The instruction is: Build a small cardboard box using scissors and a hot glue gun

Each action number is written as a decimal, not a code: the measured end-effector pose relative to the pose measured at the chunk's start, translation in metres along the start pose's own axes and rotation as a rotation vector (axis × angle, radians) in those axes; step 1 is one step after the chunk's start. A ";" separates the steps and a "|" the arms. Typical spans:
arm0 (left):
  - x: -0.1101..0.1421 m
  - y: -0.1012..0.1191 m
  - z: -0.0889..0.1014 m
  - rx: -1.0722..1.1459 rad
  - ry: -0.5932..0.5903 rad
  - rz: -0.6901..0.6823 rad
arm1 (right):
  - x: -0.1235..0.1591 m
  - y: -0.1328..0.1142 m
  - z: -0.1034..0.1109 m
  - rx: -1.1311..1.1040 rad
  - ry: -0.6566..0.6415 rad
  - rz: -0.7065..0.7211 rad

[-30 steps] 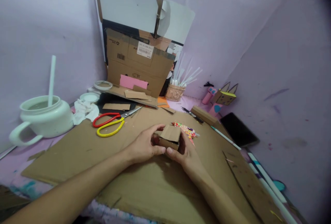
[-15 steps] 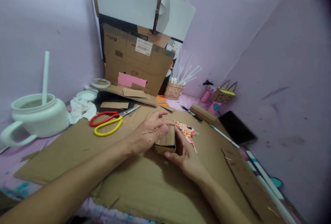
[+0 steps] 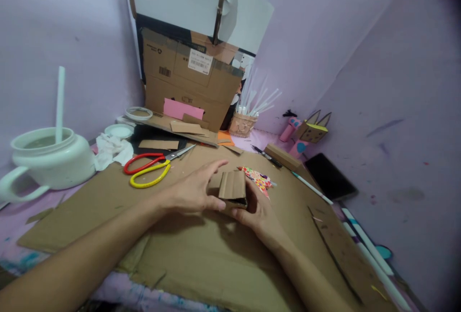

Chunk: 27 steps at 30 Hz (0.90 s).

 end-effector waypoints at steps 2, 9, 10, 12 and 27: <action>0.002 -0.008 -0.011 0.193 -0.022 0.018 | 0.000 -0.001 -0.001 -0.006 -0.006 0.005; 0.001 -0.014 -0.023 0.296 0.073 0.016 | 0.003 -0.002 -0.001 0.000 -0.039 0.057; 0.000 -0.014 -0.022 0.306 0.082 0.014 | 0.003 -0.002 0.000 0.001 -0.031 0.058; 0.000 -0.014 -0.022 0.324 0.078 0.001 | 0.004 -0.003 0.000 -0.002 -0.015 0.061; -0.008 -0.034 -0.014 0.779 0.265 0.354 | 0.001 0.000 0.003 -0.020 0.012 0.072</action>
Point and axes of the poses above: each hand's wrist, its own x-axis away from the middle knuckle, its own z-axis out of the back of the hand, y = z × x, the point moved 8 cm from there along -x, towards the middle knuckle, and after that the axes turned 1 degree about -x, right-handed, at the moved point
